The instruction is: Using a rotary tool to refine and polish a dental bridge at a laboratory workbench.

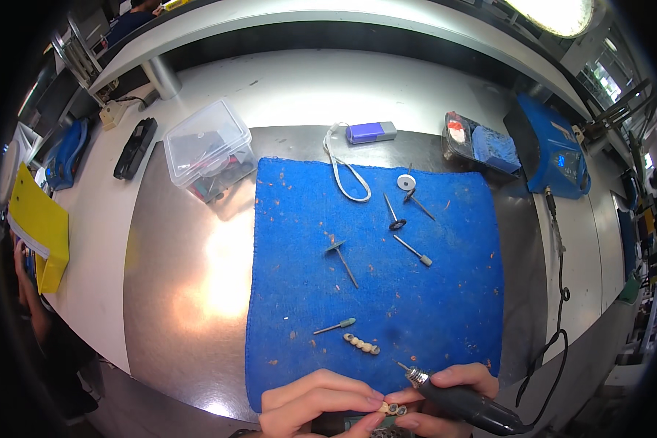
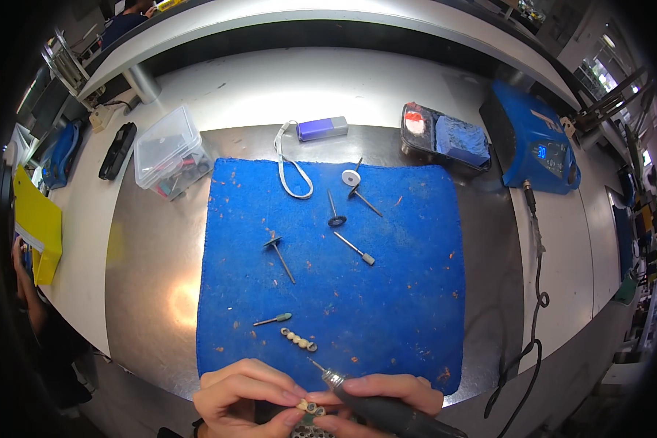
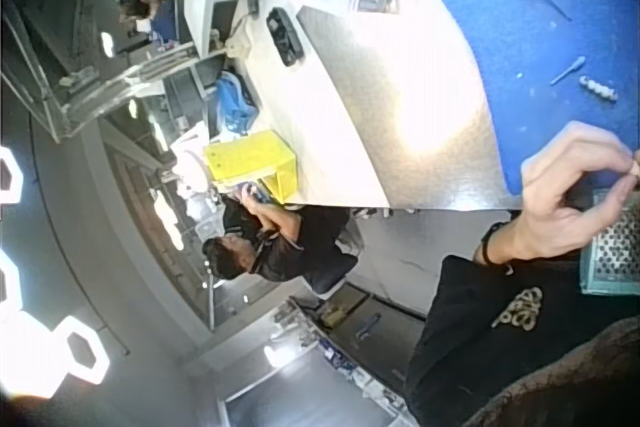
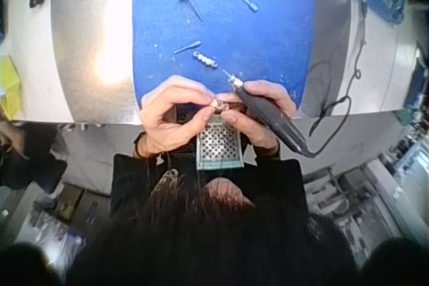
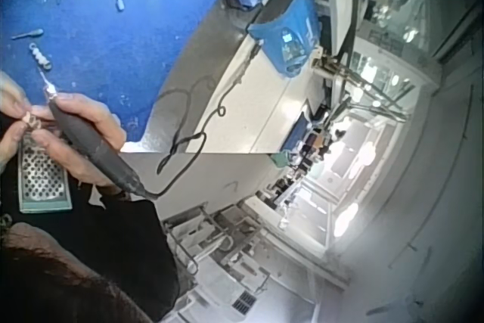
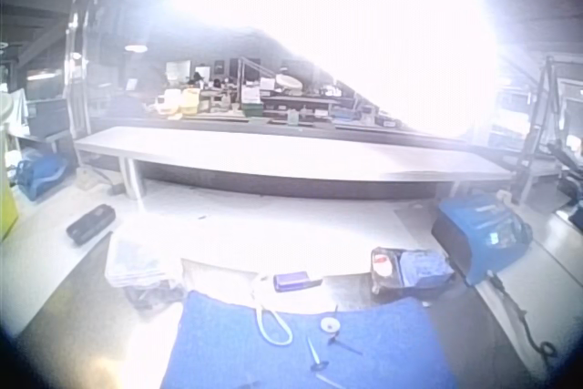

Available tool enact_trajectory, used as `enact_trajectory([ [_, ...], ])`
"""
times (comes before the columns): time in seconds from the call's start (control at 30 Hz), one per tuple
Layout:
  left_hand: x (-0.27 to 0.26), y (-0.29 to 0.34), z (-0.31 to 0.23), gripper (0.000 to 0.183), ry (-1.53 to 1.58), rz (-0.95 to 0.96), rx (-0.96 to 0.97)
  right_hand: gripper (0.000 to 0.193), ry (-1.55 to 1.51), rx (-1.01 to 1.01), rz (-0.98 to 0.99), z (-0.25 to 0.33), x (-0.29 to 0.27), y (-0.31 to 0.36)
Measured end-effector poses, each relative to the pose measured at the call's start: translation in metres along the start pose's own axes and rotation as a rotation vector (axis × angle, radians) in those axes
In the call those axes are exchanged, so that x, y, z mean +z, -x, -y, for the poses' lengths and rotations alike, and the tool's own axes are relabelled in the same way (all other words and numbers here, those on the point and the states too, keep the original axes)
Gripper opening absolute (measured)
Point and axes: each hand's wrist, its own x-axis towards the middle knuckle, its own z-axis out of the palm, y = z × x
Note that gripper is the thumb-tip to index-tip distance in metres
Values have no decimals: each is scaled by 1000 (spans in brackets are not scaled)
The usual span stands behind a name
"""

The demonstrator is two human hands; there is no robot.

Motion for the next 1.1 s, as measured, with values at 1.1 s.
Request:
enact_trajectory([
  [1.1, 2, 1, 5, 23, -21, -37, 72, 47, 9, 39, -99, 1, 9, 1],
])
